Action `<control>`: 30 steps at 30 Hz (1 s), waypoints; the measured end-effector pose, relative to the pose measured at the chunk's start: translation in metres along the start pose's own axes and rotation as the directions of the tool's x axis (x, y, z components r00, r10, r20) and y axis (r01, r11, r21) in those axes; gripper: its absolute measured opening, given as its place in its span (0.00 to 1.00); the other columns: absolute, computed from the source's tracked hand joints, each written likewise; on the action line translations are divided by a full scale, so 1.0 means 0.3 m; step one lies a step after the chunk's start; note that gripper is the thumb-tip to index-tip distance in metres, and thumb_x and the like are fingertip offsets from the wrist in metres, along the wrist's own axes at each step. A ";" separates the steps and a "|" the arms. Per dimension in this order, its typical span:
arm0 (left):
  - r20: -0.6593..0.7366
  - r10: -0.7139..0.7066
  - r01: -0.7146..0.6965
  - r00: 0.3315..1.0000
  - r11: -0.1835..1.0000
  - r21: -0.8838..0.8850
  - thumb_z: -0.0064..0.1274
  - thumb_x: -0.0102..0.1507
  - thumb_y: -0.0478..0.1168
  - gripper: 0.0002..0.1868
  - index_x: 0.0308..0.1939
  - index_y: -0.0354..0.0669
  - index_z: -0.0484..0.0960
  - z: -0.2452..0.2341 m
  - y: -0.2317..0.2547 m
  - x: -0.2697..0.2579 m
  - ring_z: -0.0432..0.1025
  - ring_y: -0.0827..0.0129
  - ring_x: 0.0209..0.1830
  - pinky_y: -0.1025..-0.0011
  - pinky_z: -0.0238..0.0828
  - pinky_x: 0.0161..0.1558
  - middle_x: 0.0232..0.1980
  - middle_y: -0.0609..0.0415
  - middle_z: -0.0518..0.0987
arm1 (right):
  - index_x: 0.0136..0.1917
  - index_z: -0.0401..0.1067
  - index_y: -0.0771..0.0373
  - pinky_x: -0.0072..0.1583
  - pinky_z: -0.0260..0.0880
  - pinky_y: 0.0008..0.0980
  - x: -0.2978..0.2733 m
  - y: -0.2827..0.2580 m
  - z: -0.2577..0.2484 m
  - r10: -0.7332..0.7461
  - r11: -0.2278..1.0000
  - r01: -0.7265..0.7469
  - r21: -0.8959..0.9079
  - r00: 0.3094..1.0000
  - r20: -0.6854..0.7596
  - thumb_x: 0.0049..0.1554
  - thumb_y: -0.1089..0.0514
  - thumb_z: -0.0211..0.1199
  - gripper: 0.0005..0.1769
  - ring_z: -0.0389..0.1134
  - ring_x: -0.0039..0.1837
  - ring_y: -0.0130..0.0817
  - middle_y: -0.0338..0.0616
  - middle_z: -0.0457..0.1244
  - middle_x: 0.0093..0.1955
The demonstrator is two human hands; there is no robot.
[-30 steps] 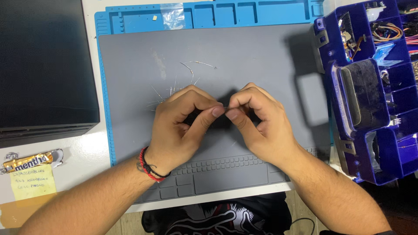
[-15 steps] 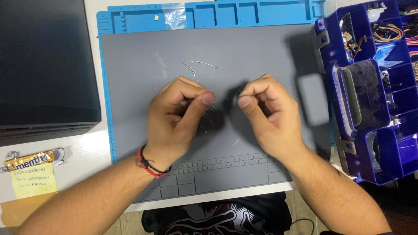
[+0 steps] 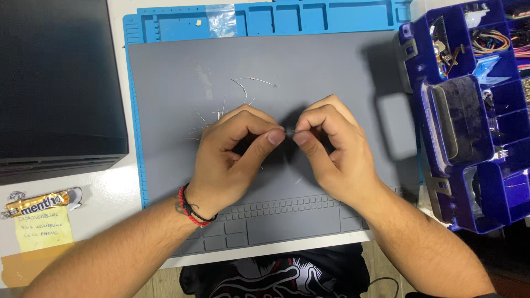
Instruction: The person bends and shapes thin metal wires by hand on a gray work mat. They repeatedly pick up individual wires, bend them into curved shapes, and place them back onto the mat.
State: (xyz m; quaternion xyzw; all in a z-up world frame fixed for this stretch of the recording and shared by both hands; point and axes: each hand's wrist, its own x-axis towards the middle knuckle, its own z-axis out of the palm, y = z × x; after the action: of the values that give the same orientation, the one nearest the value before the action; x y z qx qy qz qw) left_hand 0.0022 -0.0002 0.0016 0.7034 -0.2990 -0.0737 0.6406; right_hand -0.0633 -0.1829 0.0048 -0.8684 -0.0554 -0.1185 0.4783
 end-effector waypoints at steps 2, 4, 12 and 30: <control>0.015 0.017 -0.017 1.000 1.000 0.004 0.51 0.70 0.38 0.08 0.35 0.46 0.77 -0.002 0.005 0.002 0.70 0.71 0.36 0.73 0.68 0.44 0.35 0.59 0.77 | 0.46 0.66 0.59 0.50 0.61 0.30 -0.001 -0.004 -0.002 -0.001 1.000 0.001 0.000 1.000 -0.013 0.66 0.62 0.54 0.04 0.59 0.48 0.33 0.40 0.60 0.44; 0.012 0.022 -0.022 1.000 1.000 0.009 0.51 0.70 0.37 0.08 0.35 0.46 0.77 -0.003 0.003 0.000 0.70 0.71 0.35 0.73 0.67 0.43 0.35 0.59 0.77 | 0.46 0.66 0.59 0.50 0.62 0.30 -0.001 -0.010 -0.003 -0.003 1.000 0.003 0.003 1.000 -0.009 0.66 0.62 0.53 0.04 0.59 0.48 0.32 0.40 0.60 0.44; -0.017 0.037 -0.036 0.999 0.999 0.033 0.52 0.69 0.36 0.07 0.35 0.45 0.77 -0.003 0.003 -0.003 0.69 0.71 0.34 0.73 0.67 0.42 0.34 0.59 0.77 | 0.45 0.66 0.60 0.51 0.62 0.31 0.000 -0.015 -0.002 -0.032 0.999 0.032 0.001 0.999 0.000 0.65 0.64 0.54 0.05 0.59 0.47 0.34 0.41 0.60 0.44; -0.124 0.034 -0.028 0.992 0.998 0.054 0.53 0.69 0.35 0.09 0.33 0.45 0.77 -0.018 0.002 0.012 0.67 0.74 0.32 0.75 0.62 0.37 0.34 0.59 0.77 | 0.48 0.72 0.62 0.48 0.67 0.23 -0.008 -0.010 -0.005 0.108 0.986 -0.083 0.144 0.978 -0.176 0.64 0.63 0.63 0.02 0.63 0.42 0.27 0.45 0.61 0.48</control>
State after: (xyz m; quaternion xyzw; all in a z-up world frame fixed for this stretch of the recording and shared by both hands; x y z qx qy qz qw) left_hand 0.0075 0.0028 0.0040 0.7185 -0.2709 -0.0117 0.6405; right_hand -0.0664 -0.1825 0.0074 -0.8209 0.0229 -0.1707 0.5445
